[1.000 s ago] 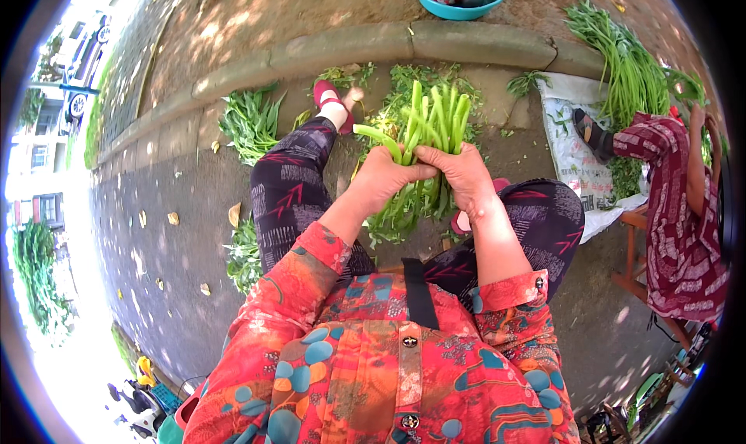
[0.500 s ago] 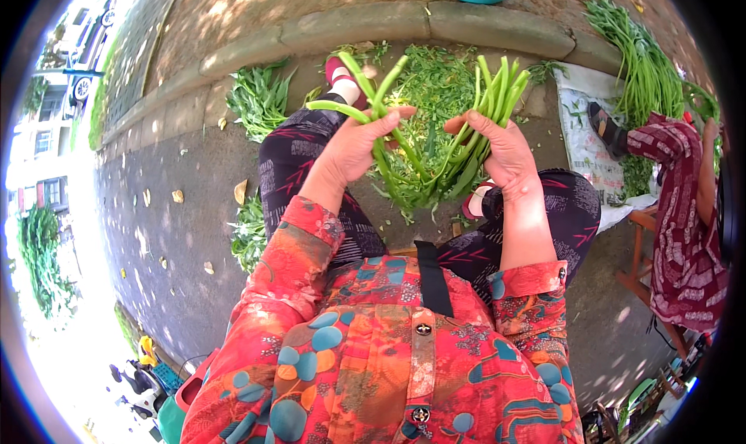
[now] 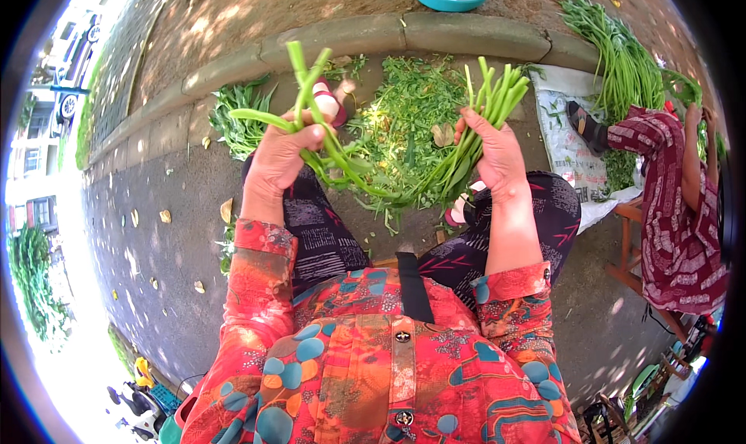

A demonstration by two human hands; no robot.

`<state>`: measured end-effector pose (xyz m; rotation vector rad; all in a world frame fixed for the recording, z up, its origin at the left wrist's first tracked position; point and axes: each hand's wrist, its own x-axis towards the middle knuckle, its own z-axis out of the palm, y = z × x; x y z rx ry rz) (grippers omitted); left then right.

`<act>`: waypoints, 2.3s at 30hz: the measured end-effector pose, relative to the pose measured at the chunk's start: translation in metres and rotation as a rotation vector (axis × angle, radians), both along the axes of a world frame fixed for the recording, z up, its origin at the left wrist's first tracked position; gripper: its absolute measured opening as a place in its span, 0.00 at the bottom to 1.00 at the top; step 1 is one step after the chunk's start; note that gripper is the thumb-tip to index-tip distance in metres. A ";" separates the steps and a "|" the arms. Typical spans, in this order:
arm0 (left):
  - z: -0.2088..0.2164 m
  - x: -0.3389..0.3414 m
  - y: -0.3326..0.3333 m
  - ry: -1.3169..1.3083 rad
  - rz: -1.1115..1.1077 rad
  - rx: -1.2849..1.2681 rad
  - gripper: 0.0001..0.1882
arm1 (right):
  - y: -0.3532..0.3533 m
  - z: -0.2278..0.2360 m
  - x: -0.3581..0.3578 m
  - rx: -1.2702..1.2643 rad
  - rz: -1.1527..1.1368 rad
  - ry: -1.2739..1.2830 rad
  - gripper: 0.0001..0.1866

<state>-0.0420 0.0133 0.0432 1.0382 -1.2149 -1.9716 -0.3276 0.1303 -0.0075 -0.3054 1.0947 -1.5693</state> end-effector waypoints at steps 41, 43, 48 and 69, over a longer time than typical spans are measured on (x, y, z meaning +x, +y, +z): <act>-0.023 -0.055 0.008 0.145 0.110 0.230 0.10 | 0.000 -0.004 0.037 0.014 0.349 -0.125 0.15; -0.021 -0.043 -0.002 0.273 0.142 0.312 0.10 | 0.000 -0.004 0.038 0.023 0.332 -0.161 0.15; -0.034 -0.040 0.003 0.240 0.039 0.374 0.16 | -0.001 0.008 0.041 -0.018 0.381 -0.155 0.16; -0.014 -0.075 0.039 0.053 -0.440 0.235 0.19 | 0.005 0.008 0.049 -0.163 0.684 -0.311 0.15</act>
